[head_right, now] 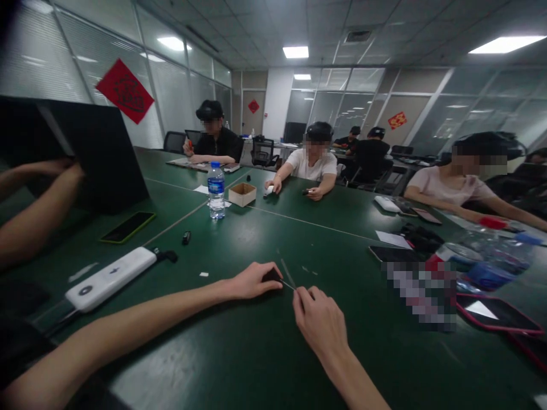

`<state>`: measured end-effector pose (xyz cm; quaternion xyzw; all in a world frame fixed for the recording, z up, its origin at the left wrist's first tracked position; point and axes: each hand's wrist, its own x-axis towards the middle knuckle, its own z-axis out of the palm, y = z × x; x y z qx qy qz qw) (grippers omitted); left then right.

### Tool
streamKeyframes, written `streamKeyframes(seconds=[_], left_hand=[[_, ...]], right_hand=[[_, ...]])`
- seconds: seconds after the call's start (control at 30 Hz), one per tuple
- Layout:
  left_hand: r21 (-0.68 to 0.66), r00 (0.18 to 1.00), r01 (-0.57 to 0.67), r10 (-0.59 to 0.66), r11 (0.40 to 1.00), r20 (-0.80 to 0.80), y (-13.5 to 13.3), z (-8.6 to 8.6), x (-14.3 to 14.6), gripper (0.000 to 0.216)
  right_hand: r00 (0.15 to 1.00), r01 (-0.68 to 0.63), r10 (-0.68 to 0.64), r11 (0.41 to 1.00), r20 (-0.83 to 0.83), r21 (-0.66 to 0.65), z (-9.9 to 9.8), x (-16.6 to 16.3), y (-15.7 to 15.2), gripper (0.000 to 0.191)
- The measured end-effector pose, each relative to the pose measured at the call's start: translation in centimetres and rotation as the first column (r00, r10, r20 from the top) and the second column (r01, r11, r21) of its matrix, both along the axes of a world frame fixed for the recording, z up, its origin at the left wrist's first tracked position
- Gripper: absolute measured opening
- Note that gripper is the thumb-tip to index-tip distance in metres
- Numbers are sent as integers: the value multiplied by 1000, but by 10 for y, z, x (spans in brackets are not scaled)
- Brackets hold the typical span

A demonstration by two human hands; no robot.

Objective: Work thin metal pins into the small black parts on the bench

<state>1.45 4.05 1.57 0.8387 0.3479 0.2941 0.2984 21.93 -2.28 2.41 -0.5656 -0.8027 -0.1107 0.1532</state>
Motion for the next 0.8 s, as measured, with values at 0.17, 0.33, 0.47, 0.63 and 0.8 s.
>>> streamKeyframes(seconds=[0.17, 0.33, 0.47, 0.63, 0.8], left_hand=[[-2, 999, 33, -33, 999, -3, 1, 2, -1, 25], [40, 998, 64, -64, 997, -17, 3, 2, -3, 28], [107, 992, 107, -99, 989, -80, 4, 1, -3, 28], [114, 987, 112, -98, 987, -126, 6, 0, -3, 29], [86, 994, 75, -68, 994, -82, 6, 1, -4, 31]], right_hand=[[999, -31, 30, 999, -29, -16, -3, 4, 5, 42], [998, -54, 55, 998, -20, 17, -10, 11, 10, 43], [996, -88, 88, 996, -15, 8, -13, 13, 12, 38], [996, -85, 84, 995, 8, 57, -16, 15, 14, 37], [997, -80, 80, 995, 8, 54, -21, 18, 18, 39]])
